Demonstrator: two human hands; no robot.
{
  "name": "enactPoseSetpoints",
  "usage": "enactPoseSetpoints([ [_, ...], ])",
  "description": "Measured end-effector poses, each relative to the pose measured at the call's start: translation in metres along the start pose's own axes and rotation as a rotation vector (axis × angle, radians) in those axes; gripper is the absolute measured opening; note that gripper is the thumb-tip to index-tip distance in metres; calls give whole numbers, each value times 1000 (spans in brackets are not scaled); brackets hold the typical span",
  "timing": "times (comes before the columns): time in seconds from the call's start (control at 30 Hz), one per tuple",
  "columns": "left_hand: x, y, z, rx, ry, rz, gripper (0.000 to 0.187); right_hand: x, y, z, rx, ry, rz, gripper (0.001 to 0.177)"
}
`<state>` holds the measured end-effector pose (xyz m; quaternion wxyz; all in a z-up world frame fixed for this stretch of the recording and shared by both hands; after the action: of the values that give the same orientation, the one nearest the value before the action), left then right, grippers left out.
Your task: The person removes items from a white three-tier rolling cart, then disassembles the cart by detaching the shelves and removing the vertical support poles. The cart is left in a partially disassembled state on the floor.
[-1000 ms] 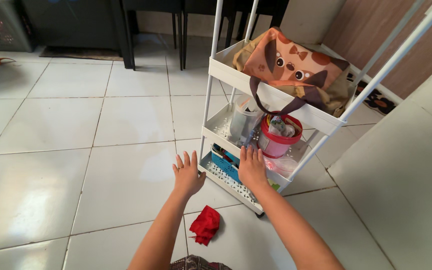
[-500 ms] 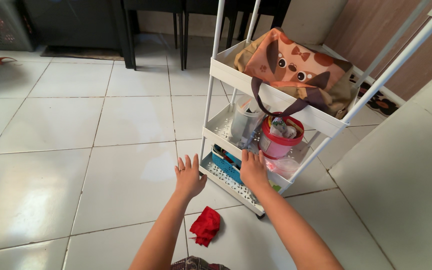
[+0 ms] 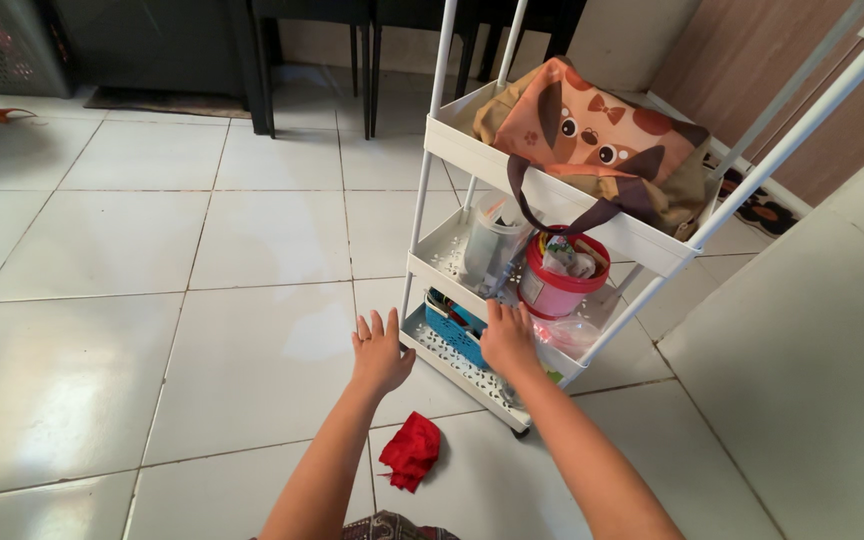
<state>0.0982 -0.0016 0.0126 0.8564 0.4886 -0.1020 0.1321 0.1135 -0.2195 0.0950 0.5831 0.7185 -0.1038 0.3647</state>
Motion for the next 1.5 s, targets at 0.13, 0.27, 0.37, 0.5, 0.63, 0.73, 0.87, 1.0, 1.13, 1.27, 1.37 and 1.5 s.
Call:
enactPoseSetpoints([
  [0.13, 6, 5, 11, -55, -14, 28, 93, 1, 3, 2, 46, 29, 31, 53],
  [0.27, 16, 9, 25, -128, -8, 66, 95, -1, 5, 2, 65, 46, 73, 51],
  [0.37, 25, 10, 35, -202, -13, 92, 95, -4, 4, 5, 80, 42, 81, 50],
  [0.5, 41, 14, 42, -312, -32, 141, 96, -4, 6, 9, 84, 58, 100, 51],
  [0.63, 50, 22, 45, -391, -35, 149, 94, 3, 22, 4, 107, -15, 63, 51],
  [0.73, 56, 38, 49, -484, -41, 180, 94, 23, 62, -20, 164, -11, 103, 53],
  [0.87, 62, 61, 51, -598, -24, 185, 89, 55, 163, -47, 293, 19, 313, 29],
  [1.0, 63, 86, 50, -714, 4, 199, 85, 79, 291, -41, -92, 35, 729, 29],
  [1.13, 59, 105, 48, -784, 41, 221, 85, 125, 328, 2, -219, -116, 600, 56],
  [1.27, 53, 116, 46, -814, 49, 219, 82, 147, 265, 84, -322, -560, 36, 50],
  [1.37, 50, 123, 52, -813, 34, 221, 77, 170, 245, 106, -252, -423, -37, 39],
  [1.5, 44, 136, 71, -776, -43, 264, 69, 189, 287, 96, -111, -312, 405, 24],
])
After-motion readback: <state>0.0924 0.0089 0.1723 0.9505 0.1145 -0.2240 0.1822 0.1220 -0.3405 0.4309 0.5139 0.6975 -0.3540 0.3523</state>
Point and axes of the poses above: each hand's wrist, its own x-axis towards the middle knuckle, its own y-axis out of the back of the hand, z = x × y, the point moved 10 cm from there along x, towards the middle knuckle, and after that the axes turned 11 degrees about z, right-handed, at the moved point
